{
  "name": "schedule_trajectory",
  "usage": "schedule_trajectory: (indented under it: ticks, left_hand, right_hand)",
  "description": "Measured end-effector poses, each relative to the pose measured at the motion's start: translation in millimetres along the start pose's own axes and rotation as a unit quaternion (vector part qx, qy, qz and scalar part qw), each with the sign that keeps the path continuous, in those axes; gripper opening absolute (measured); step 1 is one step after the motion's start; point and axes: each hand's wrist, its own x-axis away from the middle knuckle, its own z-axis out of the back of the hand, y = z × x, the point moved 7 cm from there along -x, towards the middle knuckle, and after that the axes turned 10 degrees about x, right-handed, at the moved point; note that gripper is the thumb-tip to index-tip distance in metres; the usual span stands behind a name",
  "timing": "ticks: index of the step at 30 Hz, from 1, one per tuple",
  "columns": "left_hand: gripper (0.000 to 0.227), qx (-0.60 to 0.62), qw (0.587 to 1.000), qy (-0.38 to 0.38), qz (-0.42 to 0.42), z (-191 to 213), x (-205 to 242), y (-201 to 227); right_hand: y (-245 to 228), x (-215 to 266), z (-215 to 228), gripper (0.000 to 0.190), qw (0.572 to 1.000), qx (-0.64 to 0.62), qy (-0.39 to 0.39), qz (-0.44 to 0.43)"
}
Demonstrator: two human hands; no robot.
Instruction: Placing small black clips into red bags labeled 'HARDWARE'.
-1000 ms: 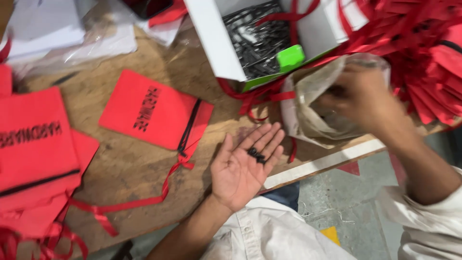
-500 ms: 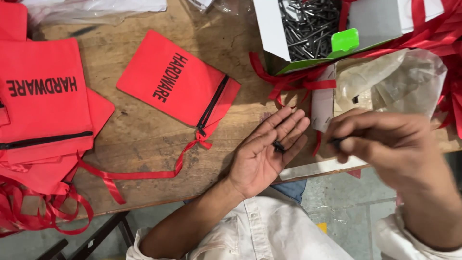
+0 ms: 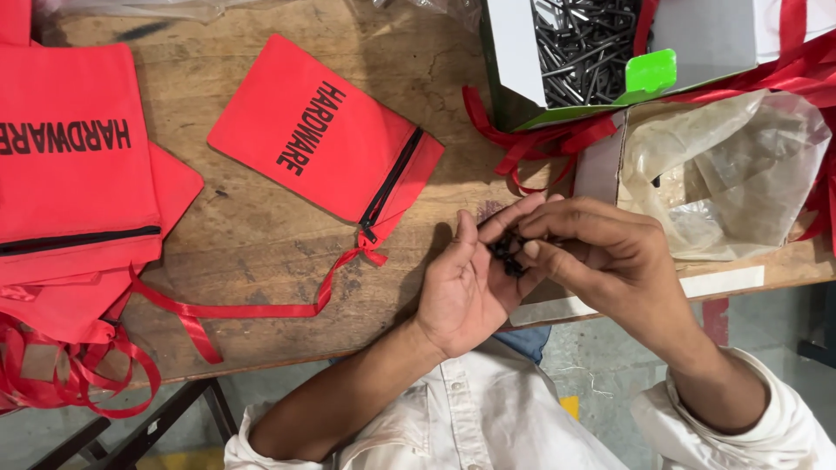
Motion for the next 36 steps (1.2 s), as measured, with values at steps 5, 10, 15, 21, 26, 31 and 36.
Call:
schedule_trajectory:
  ticks: [5, 10, 15, 21, 26, 31, 36]
  left_hand:
    - [0.072, 0.014, 1.000, 0.008, -0.008, 2, 1, 2]
    - [0.071, 0.025, 1.000, -0.010, -0.013, 0, 0, 5]
    - [0.068, 0.029, 0.999, -0.018, -0.007, -1, 1, 4]
    - [0.070, 0.027, 0.999, -0.023, -0.005, 1, 4, 3]
    - [0.073, 0.044, 0.999, -0.030, -0.012, -2, 2, 3]
    - [0.074, 0.078, 0.997, -0.028, -0.009, -5, 2, 3]
    - [0.074, 0.083, 0.996, -0.036, -0.005, -5, 1, 2]
  right_hand:
    - [-11, 1, 0, 0.020, 0.999, 0.039, 0.019, 0.031]
    - [-16, 14, 6, 0.020, 0.994, 0.090, 0.050, 0.043]
    - [-25, 20, 0, 0.029, 0.975, 0.193, 0.055, 0.094]
    - [-26, 20, -10, 0.038, 0.959, 0.264, 0.060, 0.088]
    - [-48, 33, -3, 0.036, 0.948, 0.277, 0.070, 0.141]
    - [-15, 81, 71, 0.032, 0.919, 0.314, 0.216, 0.104]
    - [-11, 69, 88, 0.020, 0.892, 0.348, 0.281, 0.065]
